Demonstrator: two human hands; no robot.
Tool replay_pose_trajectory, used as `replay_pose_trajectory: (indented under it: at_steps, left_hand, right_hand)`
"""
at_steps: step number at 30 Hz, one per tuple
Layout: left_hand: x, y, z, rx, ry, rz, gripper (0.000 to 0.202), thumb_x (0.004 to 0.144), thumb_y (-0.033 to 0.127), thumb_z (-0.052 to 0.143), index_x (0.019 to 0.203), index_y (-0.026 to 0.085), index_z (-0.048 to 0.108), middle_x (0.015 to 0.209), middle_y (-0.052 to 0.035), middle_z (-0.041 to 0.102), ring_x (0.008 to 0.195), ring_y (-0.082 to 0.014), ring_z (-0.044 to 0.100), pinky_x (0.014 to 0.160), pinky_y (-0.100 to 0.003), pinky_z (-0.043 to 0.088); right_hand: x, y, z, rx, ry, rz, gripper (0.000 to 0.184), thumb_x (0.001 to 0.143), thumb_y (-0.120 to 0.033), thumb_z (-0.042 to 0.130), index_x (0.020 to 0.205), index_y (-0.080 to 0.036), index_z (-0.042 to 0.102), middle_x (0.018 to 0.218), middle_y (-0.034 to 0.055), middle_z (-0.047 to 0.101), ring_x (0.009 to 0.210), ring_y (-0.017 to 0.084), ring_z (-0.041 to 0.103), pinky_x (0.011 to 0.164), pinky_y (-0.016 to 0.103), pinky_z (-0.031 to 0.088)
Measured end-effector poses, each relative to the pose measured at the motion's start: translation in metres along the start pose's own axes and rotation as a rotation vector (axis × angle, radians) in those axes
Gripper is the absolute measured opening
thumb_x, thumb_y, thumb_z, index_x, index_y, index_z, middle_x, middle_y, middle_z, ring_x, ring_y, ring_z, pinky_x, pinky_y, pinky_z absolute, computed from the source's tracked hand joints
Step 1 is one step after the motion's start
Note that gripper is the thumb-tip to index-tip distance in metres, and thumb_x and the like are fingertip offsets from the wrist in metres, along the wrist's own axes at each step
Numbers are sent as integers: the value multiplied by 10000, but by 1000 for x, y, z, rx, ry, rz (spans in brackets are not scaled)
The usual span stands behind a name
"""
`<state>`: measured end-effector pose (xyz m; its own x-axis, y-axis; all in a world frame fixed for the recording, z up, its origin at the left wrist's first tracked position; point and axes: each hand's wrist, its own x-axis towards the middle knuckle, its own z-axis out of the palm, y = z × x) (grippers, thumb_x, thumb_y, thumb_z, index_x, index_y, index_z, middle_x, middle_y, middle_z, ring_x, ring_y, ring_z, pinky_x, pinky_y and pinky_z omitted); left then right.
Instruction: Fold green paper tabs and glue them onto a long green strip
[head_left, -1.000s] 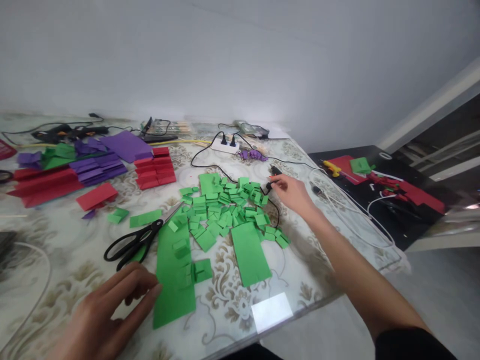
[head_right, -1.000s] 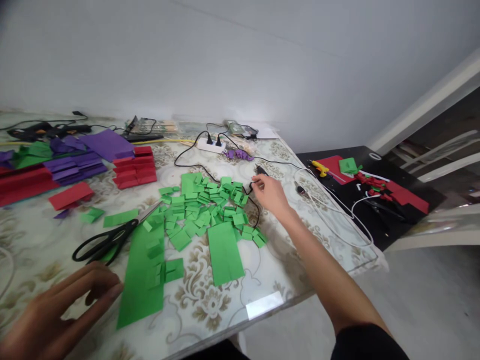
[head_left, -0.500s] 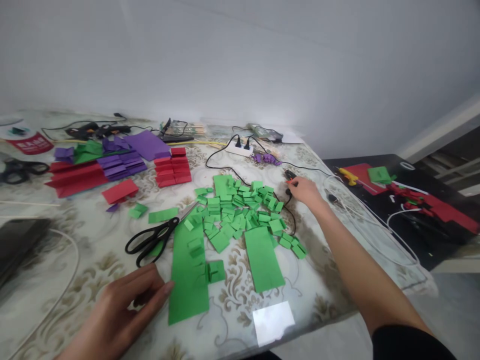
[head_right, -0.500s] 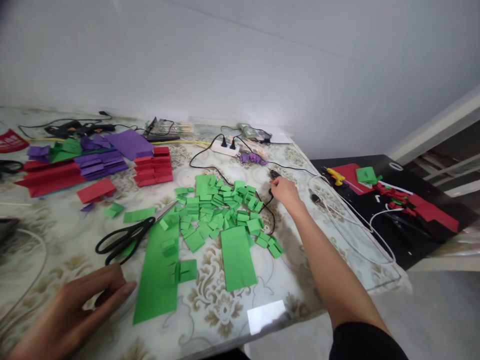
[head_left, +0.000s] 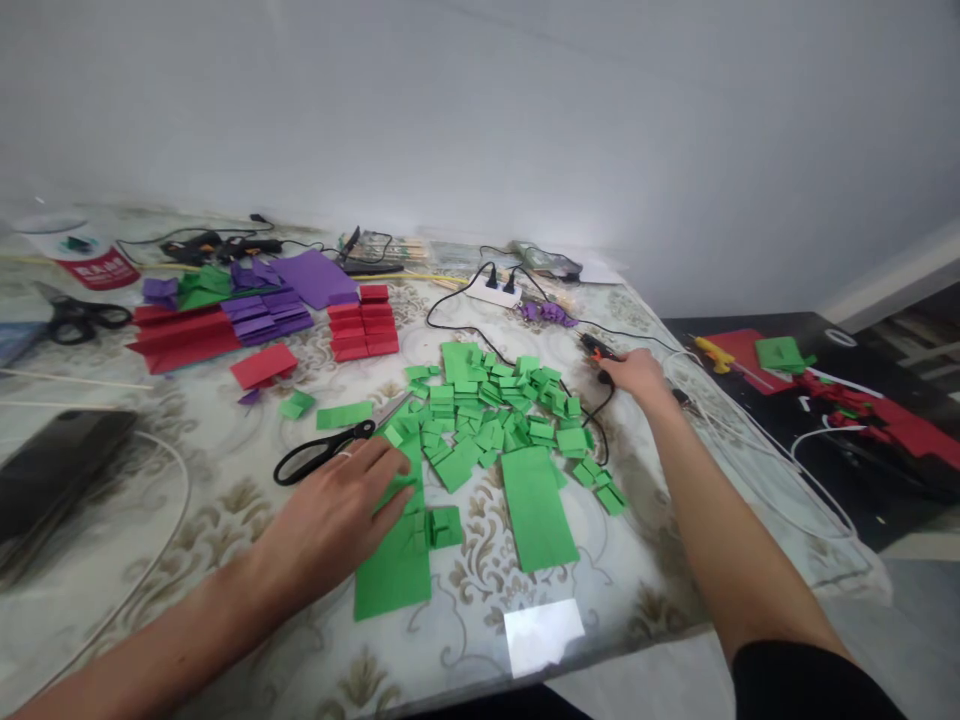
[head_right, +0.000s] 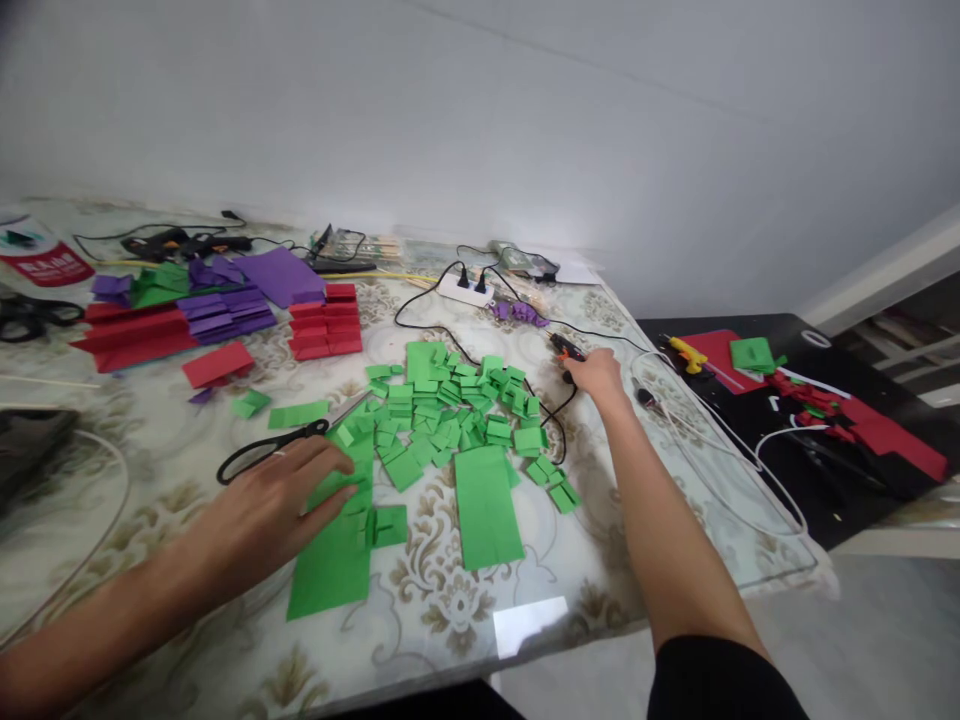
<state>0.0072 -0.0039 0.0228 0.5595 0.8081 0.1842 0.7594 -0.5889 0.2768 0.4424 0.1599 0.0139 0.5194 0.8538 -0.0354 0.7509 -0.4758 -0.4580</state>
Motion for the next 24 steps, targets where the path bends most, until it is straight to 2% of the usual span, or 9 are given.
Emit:
replay_pose_trajectory:
  at_steps: [2,4,6,7,10,12,17,22,24]
  left_hand:
    - [14,9,3,35,-29,24,198,1017,252,477,995,168,656,982,-96,664,922,-275,674,840,-429,560]
    - [26,20,8,76,-48,15,182,998,296,549,1000,150,658,976,-107,673,933,-297,677,855,-451,567]
    - [36,30,15,123,-83,-5,276,949,370,645,1068,122,656,1011,-136,682,978,-343,678,874,-493,567]
    - [39,34,18,143,-101,-17,314,923,377,683,1084,108,655,1021,-150,687,992,-359,679,878,-502,567]
    - [46,40,25,138,-145,-34,268,894,318,720,1059,114,669,1051,-167,703,1020,-367,685,898,-492,561]
    - [47,38,26,117,-152,-40,181,914,250,675,1048,129,667,1030,-154,715,1010,-348,696,895,-466,560]
    - [44,20,20,16,-160,-71,113,978,236,530,963,184,630,903,-68,712,825,-234,713,750,-339,553]
    - [36,-1,8,-586,-86,-157,178,972,319,516,884,204,620,905,-28,676,842,-194,662,768,-319,533]
    - [29,-6,3,-944,-108,-287,182,947,365,574,891,200,630,868,-14,647,828,-192,671,769,-325,559]
  right_hand:
    - [0,-1,-3,188,-17,107,325,892,-302,734,1070,-32,700,1061,188,716,1017,325,691,829,416,567]
    - [-1,-4,-7,415,-47,182,368,967,-341,677,1249,-108,635,1255,141,654,1082,272,672,904,444,581]
    - [-1,-10,-13,646,-51,216,371,991,-351,647,1306,-161,599,1293,111,634,1093,255,667,903,462,592]
    - [-1,-14,-17,756,-42,231,339,995,-333,643,1282,-158,609,1264,104,646,1057,238,678,883,436,598]
    - [-4,-25,-31,1064,5,237,102,951,-58,617,1040,-108,620,902,54,652,741,145,644,628,273,628]
    - [-7,-33,-43,1235,13,230,150,972,-10,539,911,-131,603,784,17,596,666,111,593,561,196,602]
    - [-25,-53,-75,1548,-3,140,272,1042,-32,424,841,-137,574,811,17,581,706,74,584,594,123,583]
    - [-58,-80,-102,1658,-84,79,294,1052,-52,418,820,-97,592,893,63,597,774,73,626,698,168,595]
    - [-78,-92,-109,1598,-122,-85,338,1058,-44,377,815,-93,608,998,87,629,907,81,674,771,200,568]
